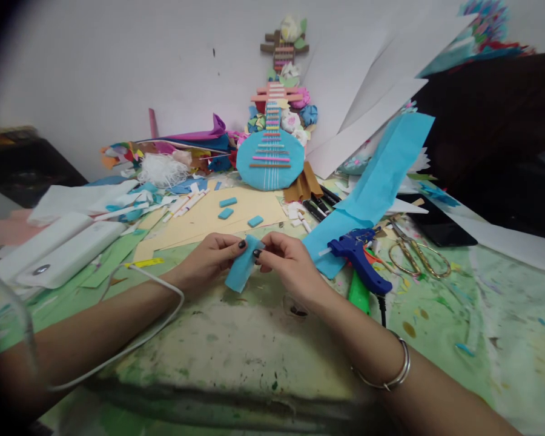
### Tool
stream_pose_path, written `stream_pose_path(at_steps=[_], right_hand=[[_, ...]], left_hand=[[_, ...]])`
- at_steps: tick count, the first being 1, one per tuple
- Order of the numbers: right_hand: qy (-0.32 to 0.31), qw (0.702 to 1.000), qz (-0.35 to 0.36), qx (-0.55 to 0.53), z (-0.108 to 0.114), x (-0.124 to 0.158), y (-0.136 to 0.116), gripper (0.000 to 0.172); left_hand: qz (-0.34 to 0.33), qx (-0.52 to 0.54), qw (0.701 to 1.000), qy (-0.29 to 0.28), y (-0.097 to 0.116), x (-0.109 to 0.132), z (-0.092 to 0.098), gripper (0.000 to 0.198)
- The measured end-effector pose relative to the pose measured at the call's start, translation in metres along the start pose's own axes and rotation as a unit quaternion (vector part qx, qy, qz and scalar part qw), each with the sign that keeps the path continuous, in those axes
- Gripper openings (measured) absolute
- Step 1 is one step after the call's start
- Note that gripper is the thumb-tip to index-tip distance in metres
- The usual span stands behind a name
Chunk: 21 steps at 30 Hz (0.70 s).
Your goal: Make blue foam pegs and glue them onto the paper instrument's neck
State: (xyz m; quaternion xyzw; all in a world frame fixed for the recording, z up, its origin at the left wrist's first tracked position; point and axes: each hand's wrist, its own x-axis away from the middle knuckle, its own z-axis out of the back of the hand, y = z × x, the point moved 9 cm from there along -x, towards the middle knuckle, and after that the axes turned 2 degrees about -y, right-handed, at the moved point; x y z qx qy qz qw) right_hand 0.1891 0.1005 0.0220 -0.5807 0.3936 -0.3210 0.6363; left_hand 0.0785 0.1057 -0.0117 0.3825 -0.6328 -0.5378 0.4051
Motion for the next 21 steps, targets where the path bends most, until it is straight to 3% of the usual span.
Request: stream_pose_path(at_steps=[8, 11, 14, 16, 18, 21], right_hand=[[0.026, 0.999, -0.011, 0.026, 0.007, -0.002, -0.002, 0.014], [0.081, 0.994, 0.034, 0.067, 0.023, 0.004, -0.019, 0.013], [0.166, 0.970, 0.092, 0.151, 0.047, 0.021, -0.049, 0.011], [0.221, 0.934, 0.105, 0.262, 0.063, 0.035, -0.070, 0.011], [0.242, 0.872, 0.086, 0.416, 0.073, 0.046, -0.089, 0.012], [0.203, 0.760, -0.038, 0.616, 0.088, 0.054, -0.090, 0.017]], left_hand=[[-0.003, -0.040, 0.998, -0.057, 0.008, 0.000, -0.008, 0.037], [0.042, -0.082, 0.992, -0.082, 0.003, -0.001, -0.004, 0.036], [0.059, -0.179, 0.977, -0.099, 0.001, -0.002, 0.005, 0.037], [0.025, -0.291, 0.954, -0.068, 0.008, -0.005, 0.015, 0.035], [-0.030, -0.409, 0.912, -0.020, 0.020, -0.006, 0.022, 0.026], [-0.095, -0.508, 0.855, 0.048, 0.036, -0.004, 0.027, 0.021]])
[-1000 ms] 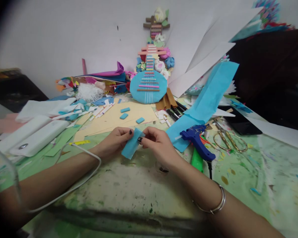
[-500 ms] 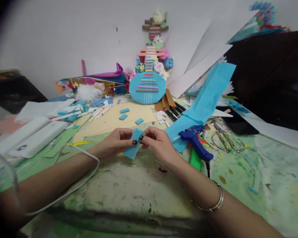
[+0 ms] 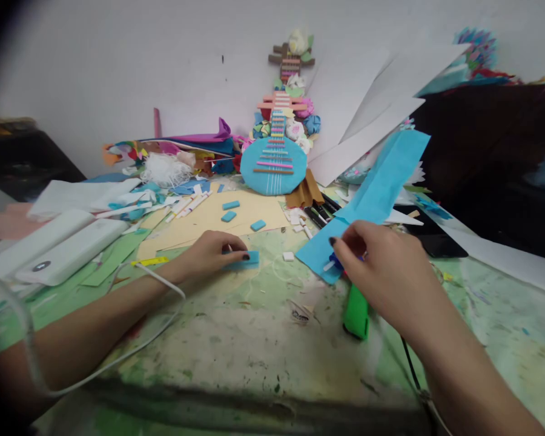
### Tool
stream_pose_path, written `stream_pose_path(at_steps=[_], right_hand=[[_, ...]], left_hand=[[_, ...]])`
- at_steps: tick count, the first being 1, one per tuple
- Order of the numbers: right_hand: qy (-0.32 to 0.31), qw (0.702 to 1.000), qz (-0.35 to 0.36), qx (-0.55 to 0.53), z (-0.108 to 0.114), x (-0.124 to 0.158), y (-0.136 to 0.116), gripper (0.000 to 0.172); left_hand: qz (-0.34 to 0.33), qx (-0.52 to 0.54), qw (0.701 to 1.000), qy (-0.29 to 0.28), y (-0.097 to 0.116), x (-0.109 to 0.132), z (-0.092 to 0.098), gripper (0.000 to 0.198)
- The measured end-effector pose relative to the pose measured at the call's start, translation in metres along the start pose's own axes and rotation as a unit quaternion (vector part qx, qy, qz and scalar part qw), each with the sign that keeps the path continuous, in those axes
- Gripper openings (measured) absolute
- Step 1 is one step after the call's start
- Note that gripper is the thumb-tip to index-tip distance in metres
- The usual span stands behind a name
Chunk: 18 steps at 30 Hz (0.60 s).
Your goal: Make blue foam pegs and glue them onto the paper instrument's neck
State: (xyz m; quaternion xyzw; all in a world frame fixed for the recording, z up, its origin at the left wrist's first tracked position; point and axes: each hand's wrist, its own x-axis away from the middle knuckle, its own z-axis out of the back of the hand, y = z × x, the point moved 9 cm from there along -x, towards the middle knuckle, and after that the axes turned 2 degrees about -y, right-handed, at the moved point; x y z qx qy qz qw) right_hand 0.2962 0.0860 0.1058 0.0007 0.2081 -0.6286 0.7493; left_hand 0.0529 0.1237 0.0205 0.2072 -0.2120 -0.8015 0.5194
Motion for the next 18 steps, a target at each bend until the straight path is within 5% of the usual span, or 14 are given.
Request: stream_pose_path(at_steps=[3, 9, 18], right_hand=[[-0.086, 0.984, -0.051, 0.148, -0.009, 0.008, 0.026, 0.022], [-0.055, 0.930, 0.008, 0.362, -0.030, 0.031, 0.044, 0.046], [-0.103, 0.960, -0.072, 0.250, -0.057, 0.027, 0.070, 0.026]], left_hand=[[-0.005, -0.057, 0.997, 0.044, 0.000, 0.001, 0.010, 0.023], [0.002, -0.148, 0.984, 0.097, -0.005, 0.002, 0.023, 0.026], [0.009, -0.115, 0.973, 0.199, -0.007, 0.009, 0.047, 0.008]])
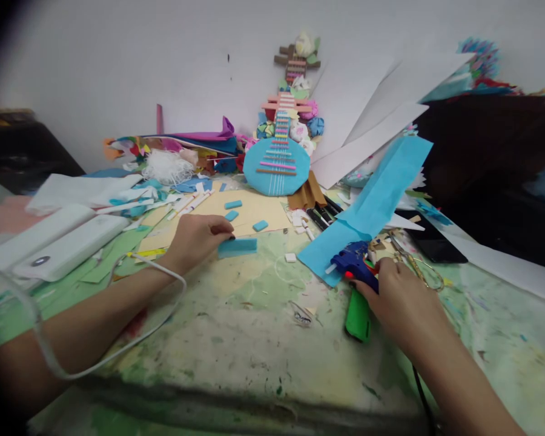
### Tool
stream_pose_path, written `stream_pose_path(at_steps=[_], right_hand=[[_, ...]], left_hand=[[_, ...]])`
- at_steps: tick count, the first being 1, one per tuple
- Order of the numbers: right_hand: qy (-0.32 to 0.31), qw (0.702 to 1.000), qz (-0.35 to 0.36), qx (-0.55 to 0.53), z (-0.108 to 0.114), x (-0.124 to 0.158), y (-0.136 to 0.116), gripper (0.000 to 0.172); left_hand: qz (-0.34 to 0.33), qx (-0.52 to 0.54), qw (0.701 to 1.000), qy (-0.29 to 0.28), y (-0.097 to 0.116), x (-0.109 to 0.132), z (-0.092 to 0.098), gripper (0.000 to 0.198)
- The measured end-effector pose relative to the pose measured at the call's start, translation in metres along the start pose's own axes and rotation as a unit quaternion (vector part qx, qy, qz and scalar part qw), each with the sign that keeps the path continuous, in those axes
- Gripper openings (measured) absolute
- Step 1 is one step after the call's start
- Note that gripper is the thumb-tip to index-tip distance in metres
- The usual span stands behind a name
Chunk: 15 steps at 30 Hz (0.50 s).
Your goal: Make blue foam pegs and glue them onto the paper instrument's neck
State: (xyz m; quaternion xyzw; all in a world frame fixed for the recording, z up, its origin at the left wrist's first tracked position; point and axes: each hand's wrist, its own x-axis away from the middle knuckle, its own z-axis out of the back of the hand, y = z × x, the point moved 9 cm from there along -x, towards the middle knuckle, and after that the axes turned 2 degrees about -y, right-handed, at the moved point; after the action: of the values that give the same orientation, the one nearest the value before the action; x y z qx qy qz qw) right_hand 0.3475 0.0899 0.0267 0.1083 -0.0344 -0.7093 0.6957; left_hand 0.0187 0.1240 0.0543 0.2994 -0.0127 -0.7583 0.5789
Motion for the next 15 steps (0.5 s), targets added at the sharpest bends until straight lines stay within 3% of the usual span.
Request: stream_pose_path(at_steps=[6, 10, 15], right_hand=[[-0.008, 1.000, 0.004, -0.004, -0.001, -0.003, -0.010, 0.028], [-0.016, 1.000, -0.014, 0.011, 0.000, -0.002, -0.011, 0.023], [-0.009, 1.000, -0.015, -0.020, 0.006, 0.007, -0.005, 0.018]], left_hand=[[-0.113, 0.008, 0.991, 0.066, 0.019, 0.005, 0.007, 0.021], [-0.139, 0.002, 0.984, 0.112, 0.024, 0.007, 0.017, 0.028], [-0.122, 0.021, 0.989, 0.076, 0.026, 0.004, 0.015, 0.031]])
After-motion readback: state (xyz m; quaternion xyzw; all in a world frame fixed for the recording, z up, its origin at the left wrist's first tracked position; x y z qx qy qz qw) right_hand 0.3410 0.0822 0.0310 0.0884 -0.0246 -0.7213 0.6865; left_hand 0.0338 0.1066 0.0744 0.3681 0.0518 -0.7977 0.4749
